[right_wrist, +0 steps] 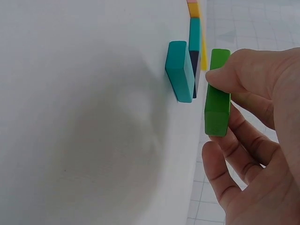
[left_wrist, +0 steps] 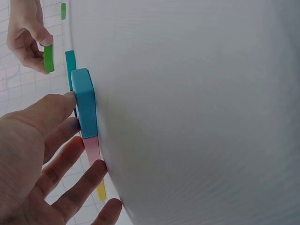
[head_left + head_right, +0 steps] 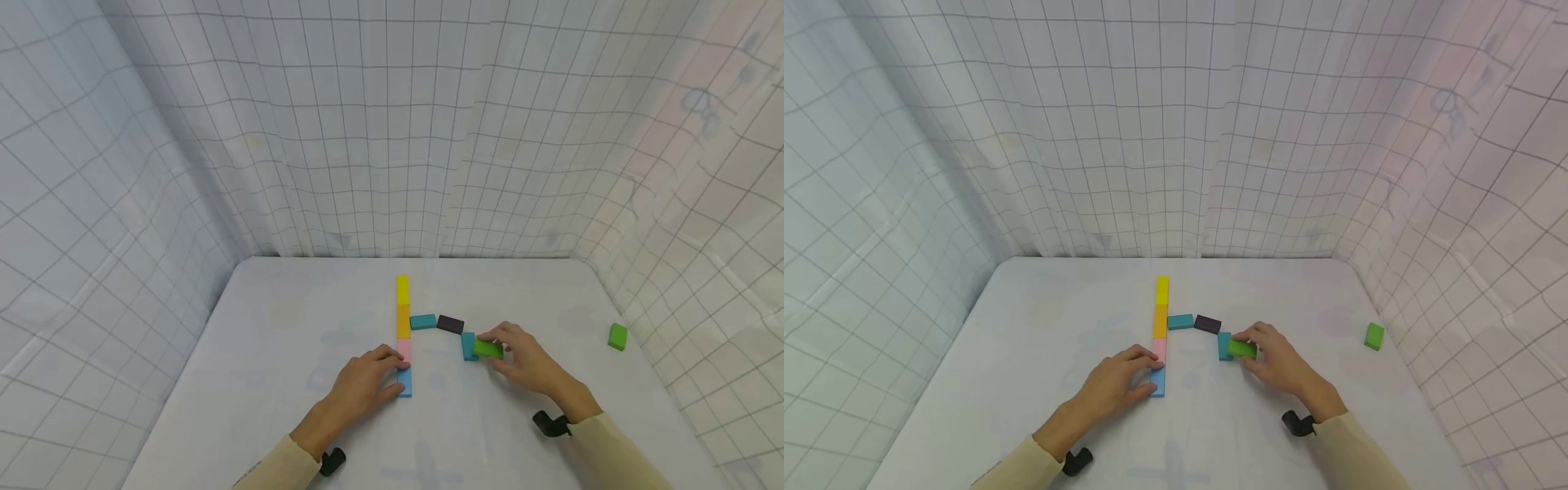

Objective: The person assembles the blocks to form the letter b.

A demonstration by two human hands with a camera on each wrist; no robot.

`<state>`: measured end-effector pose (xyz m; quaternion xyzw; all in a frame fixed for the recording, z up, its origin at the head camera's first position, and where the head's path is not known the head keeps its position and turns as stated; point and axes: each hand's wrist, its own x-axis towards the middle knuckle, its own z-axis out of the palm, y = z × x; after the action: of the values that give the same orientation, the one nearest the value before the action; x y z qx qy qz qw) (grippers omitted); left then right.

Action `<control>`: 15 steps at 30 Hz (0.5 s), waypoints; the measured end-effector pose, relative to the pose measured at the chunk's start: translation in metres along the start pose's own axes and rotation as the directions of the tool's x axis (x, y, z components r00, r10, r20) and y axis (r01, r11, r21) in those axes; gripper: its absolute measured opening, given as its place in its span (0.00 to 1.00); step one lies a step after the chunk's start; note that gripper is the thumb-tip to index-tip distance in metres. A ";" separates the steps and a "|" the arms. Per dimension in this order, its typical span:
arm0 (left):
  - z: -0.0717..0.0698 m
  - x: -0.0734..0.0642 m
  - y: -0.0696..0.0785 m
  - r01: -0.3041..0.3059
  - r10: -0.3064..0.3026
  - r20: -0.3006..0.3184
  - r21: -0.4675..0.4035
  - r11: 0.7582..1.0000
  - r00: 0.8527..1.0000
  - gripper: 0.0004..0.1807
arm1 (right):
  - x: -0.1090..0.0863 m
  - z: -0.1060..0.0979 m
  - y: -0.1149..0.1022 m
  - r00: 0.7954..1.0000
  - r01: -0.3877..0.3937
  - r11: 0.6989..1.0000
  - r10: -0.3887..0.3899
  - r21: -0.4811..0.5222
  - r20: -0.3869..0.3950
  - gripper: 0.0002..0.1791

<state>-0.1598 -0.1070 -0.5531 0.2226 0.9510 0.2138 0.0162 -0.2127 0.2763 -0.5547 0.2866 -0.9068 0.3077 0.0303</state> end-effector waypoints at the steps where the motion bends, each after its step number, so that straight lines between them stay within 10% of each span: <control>1: 0.000 0.000 0.000 0.002 -0.002 0.002 0.001 1.000 1.000 0.22 | 0.001 0.000 -0.001 1.000 0.002 1.000 -0.002 0.002 0.003 0.27; 15: 0.001 0.001 0.000 0.001 -0.001 0.000 0.002 1.000 1.000 0.22 | 0.008 0.003 -0.013 0.998 0.052 0.999 -0.052 -0.009 0.027 0.25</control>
<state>-0.1602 -0.1061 -0.5538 0.2220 0.9514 0.2129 0.0163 -0.2119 0.2620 -0.5477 0.3142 -0.9007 0.2986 0.0274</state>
